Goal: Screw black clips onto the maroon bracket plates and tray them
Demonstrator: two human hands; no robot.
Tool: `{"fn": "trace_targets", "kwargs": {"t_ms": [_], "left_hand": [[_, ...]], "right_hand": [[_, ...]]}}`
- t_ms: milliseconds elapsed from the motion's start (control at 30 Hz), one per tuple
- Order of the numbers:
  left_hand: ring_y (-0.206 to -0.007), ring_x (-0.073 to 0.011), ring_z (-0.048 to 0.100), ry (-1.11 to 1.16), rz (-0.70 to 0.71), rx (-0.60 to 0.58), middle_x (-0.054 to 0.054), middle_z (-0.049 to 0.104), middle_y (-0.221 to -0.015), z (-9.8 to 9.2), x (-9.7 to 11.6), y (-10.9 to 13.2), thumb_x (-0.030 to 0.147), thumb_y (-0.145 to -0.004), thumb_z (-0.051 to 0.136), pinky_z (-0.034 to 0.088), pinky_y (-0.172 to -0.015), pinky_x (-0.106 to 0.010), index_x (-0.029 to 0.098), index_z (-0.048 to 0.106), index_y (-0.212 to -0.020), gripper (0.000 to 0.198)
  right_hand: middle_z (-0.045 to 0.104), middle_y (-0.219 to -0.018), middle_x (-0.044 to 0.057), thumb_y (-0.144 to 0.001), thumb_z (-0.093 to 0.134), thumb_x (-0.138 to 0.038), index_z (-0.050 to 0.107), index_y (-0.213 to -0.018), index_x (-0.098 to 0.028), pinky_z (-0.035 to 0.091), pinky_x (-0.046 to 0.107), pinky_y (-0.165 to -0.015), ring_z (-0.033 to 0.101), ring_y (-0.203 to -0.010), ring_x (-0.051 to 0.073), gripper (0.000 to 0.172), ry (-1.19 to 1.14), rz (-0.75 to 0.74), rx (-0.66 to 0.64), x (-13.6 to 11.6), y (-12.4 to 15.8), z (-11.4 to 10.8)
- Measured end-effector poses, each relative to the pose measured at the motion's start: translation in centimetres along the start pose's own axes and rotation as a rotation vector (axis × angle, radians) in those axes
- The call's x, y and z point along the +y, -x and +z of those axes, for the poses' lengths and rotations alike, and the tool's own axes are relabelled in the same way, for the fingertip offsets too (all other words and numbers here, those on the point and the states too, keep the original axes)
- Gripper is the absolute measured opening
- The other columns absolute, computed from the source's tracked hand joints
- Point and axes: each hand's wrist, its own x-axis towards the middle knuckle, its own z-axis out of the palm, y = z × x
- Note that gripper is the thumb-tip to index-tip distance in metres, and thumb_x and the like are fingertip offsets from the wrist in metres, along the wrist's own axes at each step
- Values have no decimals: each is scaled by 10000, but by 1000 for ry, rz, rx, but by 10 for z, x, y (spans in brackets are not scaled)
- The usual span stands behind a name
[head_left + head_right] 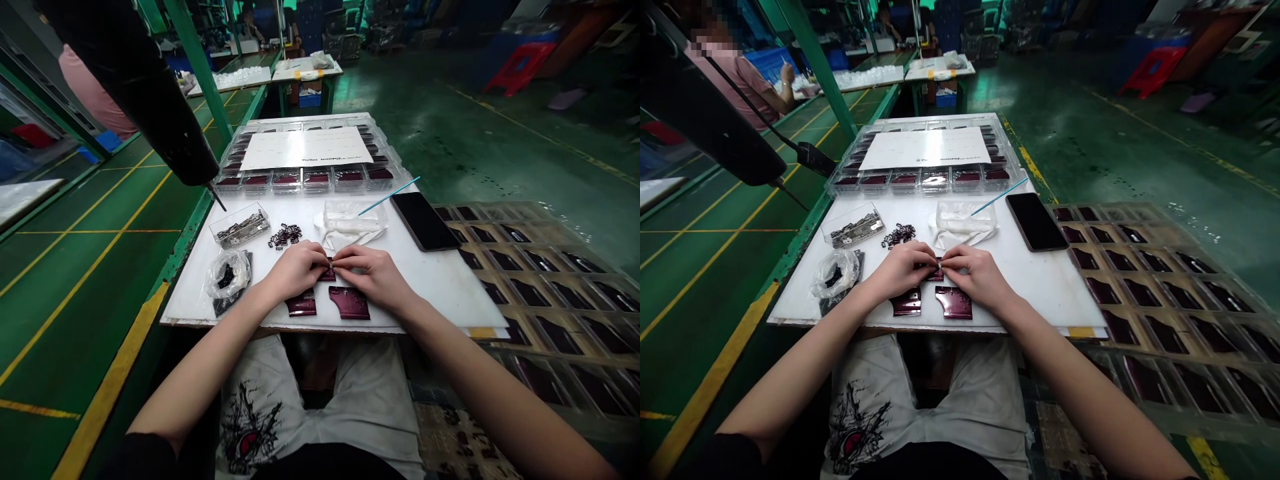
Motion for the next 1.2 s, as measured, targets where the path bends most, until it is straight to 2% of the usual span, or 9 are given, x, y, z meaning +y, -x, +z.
{"fn": "trace_targets", "kwargs": {"t_ms": [200,300,400,500,767,1000,1200], "left_hand": [[-919,-187,611,-29,16,-20,-47,705,-950,0,1,2,132,-883,602,475,-843,-324,188,754,-916,165],[-948,-185,602,-3,12,14,-57,677,-985,-3,3,3,136,-880,597,476,-861,-322,176,740,-934,159],[-957,-182,592,11,-44,37,-59,631,-994,-8,4,5,153,-849,634,474,-864,-320,176,740,-934,138],[-949,-186,581,0,-90,11,-52,611,-967,-10,3,5,149,-834,639,464,-864,-331,187,745,-905,133],[-970,-191,567,-44,-56,32,-66,607,-1004,-5,-1,5,169,-899,568,462,-844,-330,188,738,-939,175],[-966,-196,562,-57,-59,8,-59,597,-1002,-6,2,6,262,-881,623,464,-846,-337,201,731,-969,152],[-958,-197,551,-63,-86,12,-55,581,-989,-3,2,3,242,-846,634,466,-836,-333,195,715,-930,125]], "right_hand": [[720,-966,42,-887,637,-176,774,-913,-203,538,301,-789,680,-873,167,142,-20,15,0,-1,0,-1],[721,-960,42,-885,641,-174,773,-909,-199,537,297,-793,681,-869,164,137,-23,18,0,0,0,-1],[721,-951,37,-880,651,-164,773,-907,-188,532,281,-789,678,-862,152,127,-22,15,-1,0,0,-1],[720,-945,33,-880,652,-153,773,-907,-173,525,265,-792,674,-856,139,126,-14,3,2,1,0,-1],[725,-952,39,-884,645,-168,773,-912,-195,533,291,-789,681,-866,163,134,-19,14,-2,0,-1,-1],[721,-953,41,-884,642,-165,774,-902,-189,532,290,-786,677,-860,158,135,-21,19,-2,1,0,-1],[722,-957,41,-882,643,-175,771,-912,-194,534,296,-787,679,-863,164,133,-19,27,-9,1,0,-1]]}}
